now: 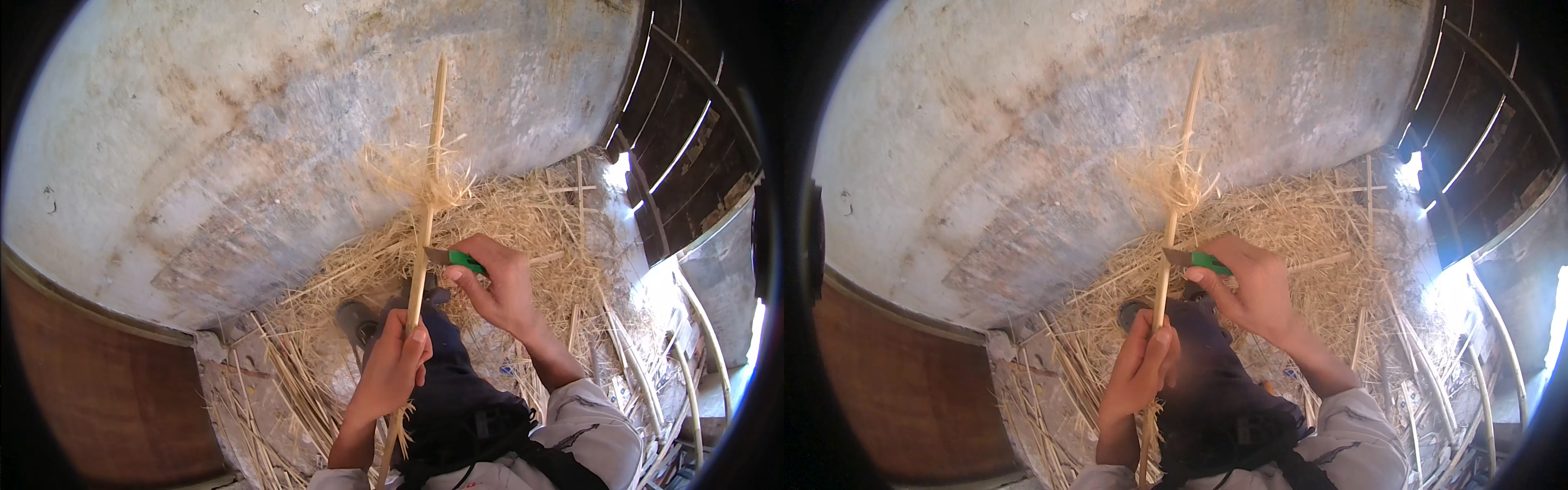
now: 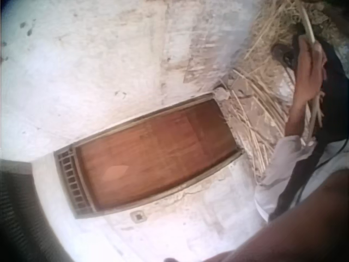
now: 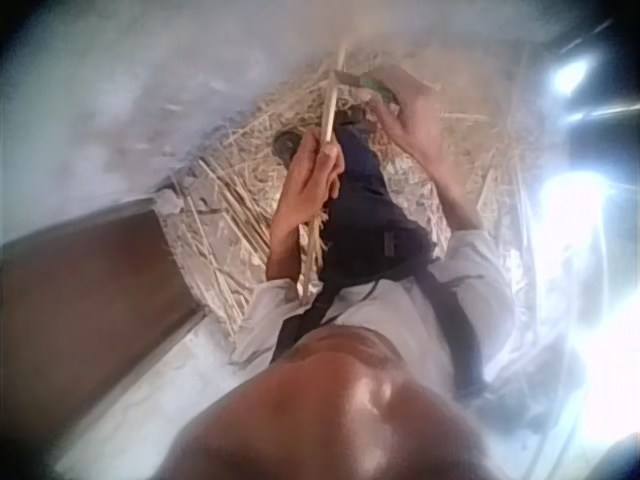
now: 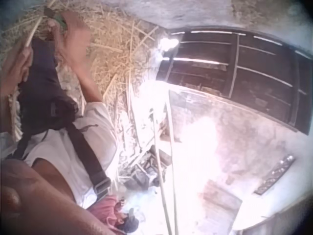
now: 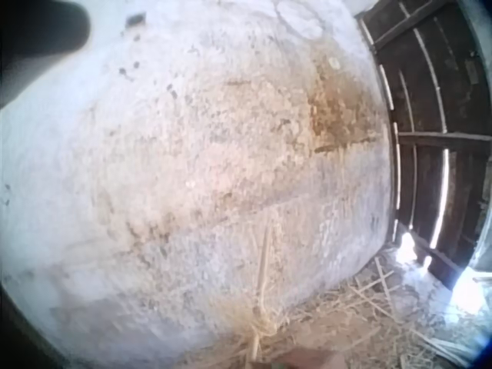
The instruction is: The person whittles a long wooden rod using a green utility knife, shaving off thin strips of wood to create decorative curled textures at intervals along the rod.
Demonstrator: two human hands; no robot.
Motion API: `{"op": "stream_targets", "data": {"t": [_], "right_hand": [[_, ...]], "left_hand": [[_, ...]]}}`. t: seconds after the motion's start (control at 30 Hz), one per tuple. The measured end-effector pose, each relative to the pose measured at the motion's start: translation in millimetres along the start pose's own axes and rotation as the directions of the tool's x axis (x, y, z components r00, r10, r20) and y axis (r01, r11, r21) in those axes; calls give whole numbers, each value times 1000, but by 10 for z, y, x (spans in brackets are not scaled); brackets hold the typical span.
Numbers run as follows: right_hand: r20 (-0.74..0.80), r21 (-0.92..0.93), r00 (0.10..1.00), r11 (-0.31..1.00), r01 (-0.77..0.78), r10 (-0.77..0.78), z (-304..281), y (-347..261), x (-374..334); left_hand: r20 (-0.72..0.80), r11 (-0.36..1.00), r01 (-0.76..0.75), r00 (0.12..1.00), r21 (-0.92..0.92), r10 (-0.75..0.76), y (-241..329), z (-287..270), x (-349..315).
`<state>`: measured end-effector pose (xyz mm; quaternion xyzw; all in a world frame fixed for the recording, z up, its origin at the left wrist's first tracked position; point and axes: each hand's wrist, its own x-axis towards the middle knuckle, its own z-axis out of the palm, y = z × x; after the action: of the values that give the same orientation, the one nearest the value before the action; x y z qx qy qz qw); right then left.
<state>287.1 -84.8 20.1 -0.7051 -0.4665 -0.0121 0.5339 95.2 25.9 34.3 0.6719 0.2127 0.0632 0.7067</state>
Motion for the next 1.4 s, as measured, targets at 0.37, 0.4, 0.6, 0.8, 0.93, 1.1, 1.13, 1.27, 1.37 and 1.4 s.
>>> {"op": "stream_targets", "data": {"t": [0.37, 0.4, 0.6, 0.8, 0.93, 1.1, 1.13, 1.27, 1.37, 1.4], "right_hand": [[-23, -34, 997, 997, 76, -76, -36, 87, -18], [-26, -41, 997, 996, 76, -77, -36, 82, -18], [-67, -83, 995, 994, 66, -72, -17, 88, 0], [-171, -144, 985, 990, 3, -28, -20, 235, 158], [-55, -192, 993, 975, -111, 102, -32, 197, 182], [6, 202, 982, 962, -185, 187, -19, 354, 196], [26, 217, 980, 955, -200, 200, -34, 328, 207], [-7, -31, 989, 988, -149, 148, -103, 125, 154], [-88, -115, 996, 993, -28, 17, -23, 2, 47], [-70, -164, 998, 986, -14, 3, -9, -23, 10]], "left_hand": [[23, 992, -49, 999, 118, 47, 3, 60, -45], [23, 990, -53, 998, 129, 50, 9, 61, -51], [37, 984, -59, 998, 168, 54, -6, 53, -82], [95, 973, -94, 993, 210, 75, -70, 49, -149], [84, 996, -19, 996, 83, 12, -137, 53, -152], [148, 971, 152, 981, -184, -126, -102, 9, -70], [150, 966, 162, 980, -200, -133, -99, -6, -48], [187, 907, 142, 980, -396, -72, -181, -77, -15], [199, 888, 128, 979, -441, -42, -183, -119, 1], [203, 889, 130, 978, -440, -43, -180, -122, -2]]}}
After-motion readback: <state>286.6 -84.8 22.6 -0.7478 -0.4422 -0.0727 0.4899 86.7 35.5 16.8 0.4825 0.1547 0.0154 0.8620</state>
